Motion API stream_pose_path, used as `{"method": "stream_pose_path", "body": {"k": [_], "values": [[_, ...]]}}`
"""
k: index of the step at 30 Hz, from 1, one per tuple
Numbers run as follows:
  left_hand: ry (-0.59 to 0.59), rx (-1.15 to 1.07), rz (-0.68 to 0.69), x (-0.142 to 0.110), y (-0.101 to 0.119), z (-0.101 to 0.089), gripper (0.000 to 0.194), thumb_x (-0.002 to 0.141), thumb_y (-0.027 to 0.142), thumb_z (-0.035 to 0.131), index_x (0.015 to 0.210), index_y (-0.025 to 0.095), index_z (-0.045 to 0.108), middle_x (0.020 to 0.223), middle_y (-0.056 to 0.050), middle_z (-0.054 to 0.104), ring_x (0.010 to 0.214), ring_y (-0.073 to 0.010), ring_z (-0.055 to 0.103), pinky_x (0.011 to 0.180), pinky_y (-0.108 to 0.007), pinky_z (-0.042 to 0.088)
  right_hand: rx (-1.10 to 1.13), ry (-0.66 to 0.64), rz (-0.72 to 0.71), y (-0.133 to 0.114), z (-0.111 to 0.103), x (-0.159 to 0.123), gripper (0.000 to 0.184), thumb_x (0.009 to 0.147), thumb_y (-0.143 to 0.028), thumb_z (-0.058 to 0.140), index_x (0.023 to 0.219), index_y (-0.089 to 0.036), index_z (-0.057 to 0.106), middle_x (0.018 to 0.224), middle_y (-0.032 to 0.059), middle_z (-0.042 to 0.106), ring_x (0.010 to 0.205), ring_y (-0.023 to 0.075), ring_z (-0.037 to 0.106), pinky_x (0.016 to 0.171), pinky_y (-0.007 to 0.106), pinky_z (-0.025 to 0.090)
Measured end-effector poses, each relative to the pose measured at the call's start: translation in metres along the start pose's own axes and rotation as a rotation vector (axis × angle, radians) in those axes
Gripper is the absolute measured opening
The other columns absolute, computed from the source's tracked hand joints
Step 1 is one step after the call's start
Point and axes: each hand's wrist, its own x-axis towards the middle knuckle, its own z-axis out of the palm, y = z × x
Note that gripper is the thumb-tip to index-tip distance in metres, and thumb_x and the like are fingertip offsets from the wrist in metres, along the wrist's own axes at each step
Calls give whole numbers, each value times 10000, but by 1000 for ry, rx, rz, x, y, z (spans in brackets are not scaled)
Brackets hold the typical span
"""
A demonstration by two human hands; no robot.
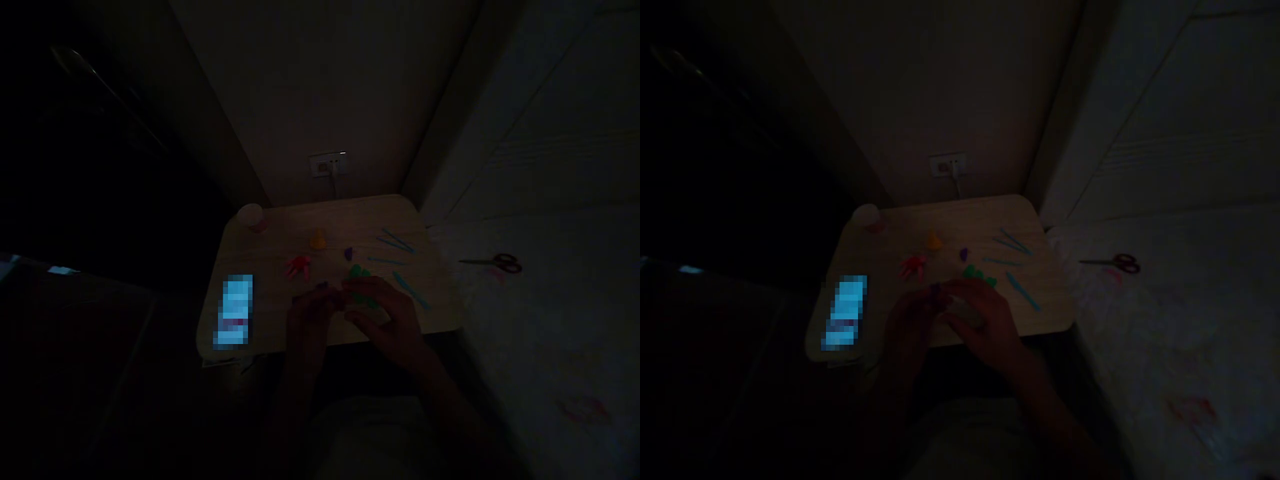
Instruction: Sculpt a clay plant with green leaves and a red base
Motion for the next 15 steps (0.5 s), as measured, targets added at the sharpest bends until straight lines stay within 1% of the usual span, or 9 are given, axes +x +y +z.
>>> {"method": "stream_pose_path", "body": {"k": [3,6,8,10,12,15], "values": [[7,74,6,0,-1,0,345,664,347,994,947,212,851,861,-50,852,792,-185,811,764,-254,642,20,-13,-8,-1,1,0,336,969,-284,764,1303,-288,726,1249,78,802,1162,275,747,1004,437,603],[13,142,-15,0,1,0,337,672,285,973,973,199,850,899,-66,855,819,-217,820,775,-292,655,44,-21,-11,-1,2,0,296,970,-280,762,1266,-283,752,1245,83,801,1141,273,754,996,435,603],[17,178,-19,0,3,0,302,681,275,961,943,184,844,864,-68,849,794,-226,817,763,-305,656,61,-23,-2,-1,3,-1,247,960,-272,773,1207,-274,775,1226,89,803,1122,270,760,974,425,609],[5,195,-9,0,4,0,248,707,292,950,893,176,832,807,-58,835,755,-213,805,747,-295,646,91,-24,11,-2,3,-1,203,954,-262,778,1157,-266,788,1211,90,804,1111,263,763,962,411,611],[-2,166,34,0,4,1,230,735,331,941,856,181,815,773,-42,821,722,-188,787,724,-272,630,123,-12,29,-4,3,0,216,955,-252,775,1170,-268,781,1192,84,809,1114,259,762,966,405,608],[-1,97,91,0,2,2,286,747,411,940,859,187,802,833,-46,825,752,-173,778,706,-250,611,147,14,56,-6,2,2,251,970,-232,748,1214,-286,762,1160,68,818,1098,255,764,962,405,605]]}}
